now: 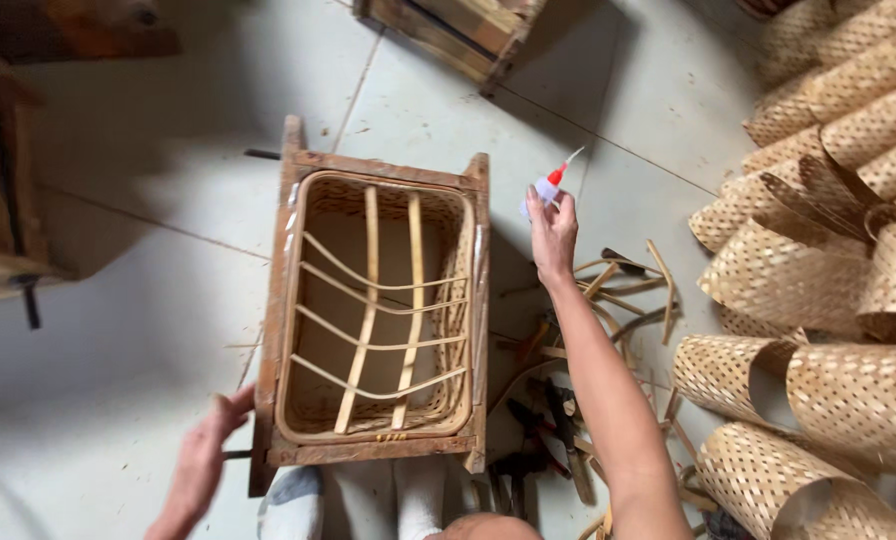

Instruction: The person assembles a rectangular basket by fitting bamboo strips into a wooden mold, applying glue to the joints, and tapping them with a hammer. They then attach a woven bamboo panel to the frame and secure it with a hammer and pliers.

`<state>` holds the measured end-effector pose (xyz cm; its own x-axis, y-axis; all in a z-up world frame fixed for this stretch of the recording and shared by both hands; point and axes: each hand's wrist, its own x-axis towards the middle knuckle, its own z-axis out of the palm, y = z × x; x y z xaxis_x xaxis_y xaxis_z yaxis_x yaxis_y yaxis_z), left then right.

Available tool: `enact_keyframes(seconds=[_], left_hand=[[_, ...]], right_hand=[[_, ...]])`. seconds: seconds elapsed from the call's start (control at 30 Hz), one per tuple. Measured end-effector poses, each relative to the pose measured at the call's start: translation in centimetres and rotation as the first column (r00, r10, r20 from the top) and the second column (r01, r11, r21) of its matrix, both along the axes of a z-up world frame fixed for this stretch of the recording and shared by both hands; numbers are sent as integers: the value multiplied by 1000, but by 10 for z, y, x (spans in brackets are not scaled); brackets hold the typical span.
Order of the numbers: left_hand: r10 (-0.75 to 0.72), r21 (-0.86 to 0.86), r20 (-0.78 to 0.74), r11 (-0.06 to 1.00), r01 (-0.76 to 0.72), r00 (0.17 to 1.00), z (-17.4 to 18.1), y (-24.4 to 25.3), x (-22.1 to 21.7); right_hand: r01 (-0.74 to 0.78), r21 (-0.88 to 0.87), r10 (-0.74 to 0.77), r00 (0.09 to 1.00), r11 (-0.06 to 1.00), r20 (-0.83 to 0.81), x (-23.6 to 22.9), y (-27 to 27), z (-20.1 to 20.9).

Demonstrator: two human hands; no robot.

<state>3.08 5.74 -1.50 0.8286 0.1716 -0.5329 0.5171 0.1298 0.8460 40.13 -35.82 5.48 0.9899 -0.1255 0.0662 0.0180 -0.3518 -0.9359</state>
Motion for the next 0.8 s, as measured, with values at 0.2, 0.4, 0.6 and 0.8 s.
enact_keyframes(seconds=[0.2,0.4,0.6,0.8], left_hand=[[-48,-106,-166,994,30,985,37,41,150],[-101,-155,-195,985,71,976,26,41,271],[-61,-272,-124,962,25,990,0,28,327],[48,-203,-198,975,-89,979,-8,19,346]], right_hand=[[220,-299,-252,965,929,-73,8,-73,-94],[216,-517,-296,952,828,-75,19,-79,-164],[225,-543,-256,966,809,18,-29,-69,-140],[215,-71,-215,780,974,-588,-43,-15,-145]])
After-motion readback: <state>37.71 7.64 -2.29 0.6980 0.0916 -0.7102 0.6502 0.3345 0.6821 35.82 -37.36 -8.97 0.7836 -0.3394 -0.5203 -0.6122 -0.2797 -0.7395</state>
